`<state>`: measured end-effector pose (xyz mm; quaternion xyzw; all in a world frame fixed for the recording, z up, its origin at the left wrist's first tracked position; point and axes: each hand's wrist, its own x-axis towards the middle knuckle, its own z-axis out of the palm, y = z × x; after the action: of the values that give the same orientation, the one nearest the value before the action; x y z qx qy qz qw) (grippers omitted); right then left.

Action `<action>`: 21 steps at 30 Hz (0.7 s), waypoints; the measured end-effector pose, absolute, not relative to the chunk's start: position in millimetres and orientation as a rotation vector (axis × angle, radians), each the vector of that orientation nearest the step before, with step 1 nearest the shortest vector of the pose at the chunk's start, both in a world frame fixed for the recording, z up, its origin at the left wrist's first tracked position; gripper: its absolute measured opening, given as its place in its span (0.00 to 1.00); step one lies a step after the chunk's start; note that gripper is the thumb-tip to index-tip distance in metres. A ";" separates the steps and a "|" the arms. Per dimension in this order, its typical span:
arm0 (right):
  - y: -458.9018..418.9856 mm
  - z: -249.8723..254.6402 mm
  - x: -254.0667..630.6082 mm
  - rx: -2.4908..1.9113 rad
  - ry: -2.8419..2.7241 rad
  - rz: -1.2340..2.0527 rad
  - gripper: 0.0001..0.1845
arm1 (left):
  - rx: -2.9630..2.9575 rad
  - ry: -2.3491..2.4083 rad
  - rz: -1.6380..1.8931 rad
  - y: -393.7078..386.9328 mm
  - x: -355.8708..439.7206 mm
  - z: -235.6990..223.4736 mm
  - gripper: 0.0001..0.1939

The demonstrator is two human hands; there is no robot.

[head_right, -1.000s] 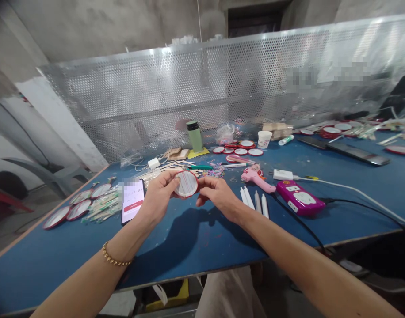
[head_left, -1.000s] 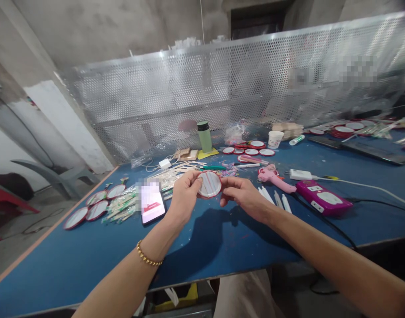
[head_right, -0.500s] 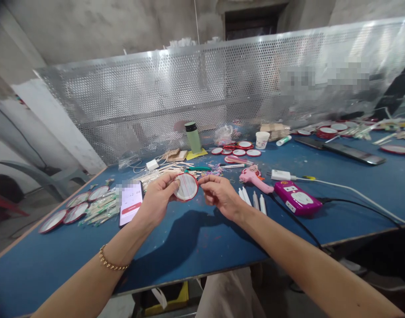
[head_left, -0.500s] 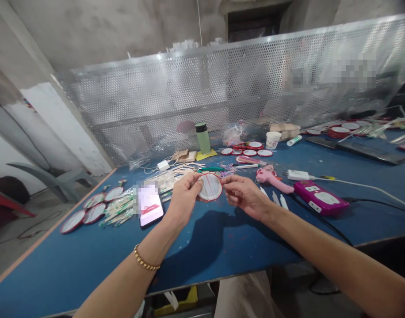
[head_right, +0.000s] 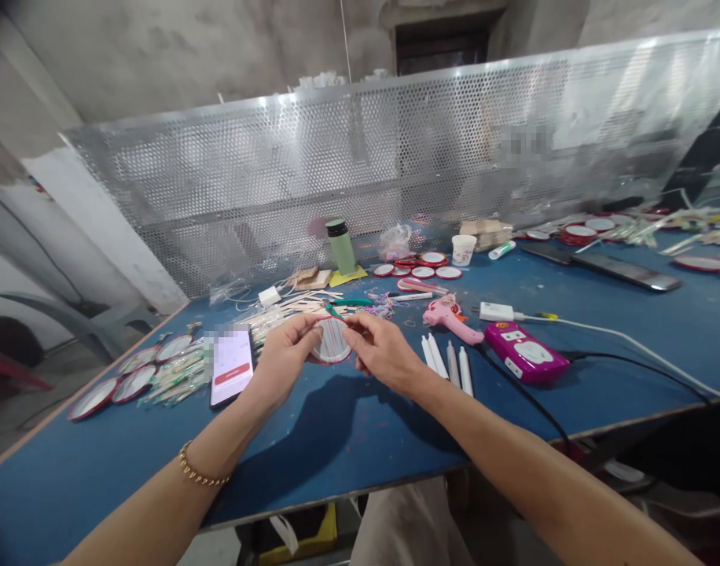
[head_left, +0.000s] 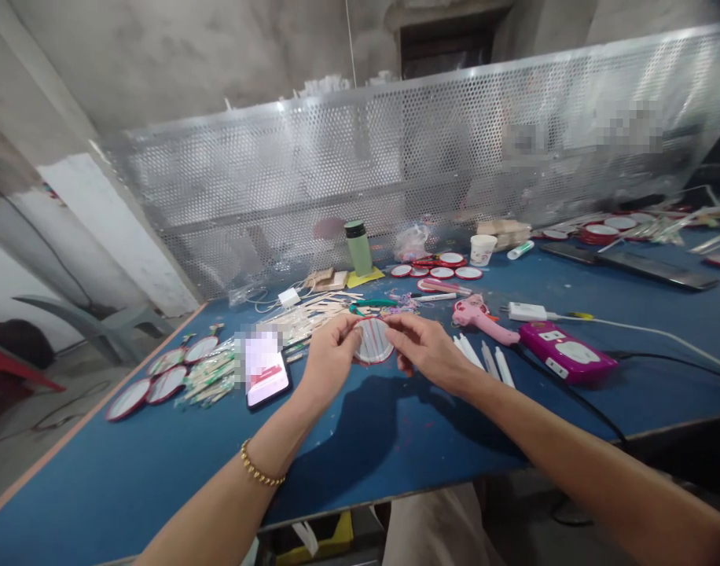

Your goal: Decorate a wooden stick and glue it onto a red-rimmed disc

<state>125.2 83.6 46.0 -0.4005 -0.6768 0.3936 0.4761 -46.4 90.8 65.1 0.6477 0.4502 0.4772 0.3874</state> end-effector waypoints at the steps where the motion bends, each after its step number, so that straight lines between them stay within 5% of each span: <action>1: 84.0 45.0 125.5 -0.998 -1.660 0.879 0.16 | 1.633 1.157 1.236 91.1 -47.0 66.0 0.12; 7: 82.2 40.4 125.9 -0.974 -1.776 0.266 0.06 | 1.510 1.190 1.358 93.9 -50.6 68.7 0.15; 21: 76.7 30.4 120.2 -1.079 -1.990 -0.121 0.04 | 1.946 1.310 1.469 84.8 -43.2 65.7 0.11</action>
<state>120.2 76.7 30.4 -0.4312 -0.7953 -0.0484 0.4233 -43.2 84.8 65.7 0.6908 0.4651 0.5215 0.1855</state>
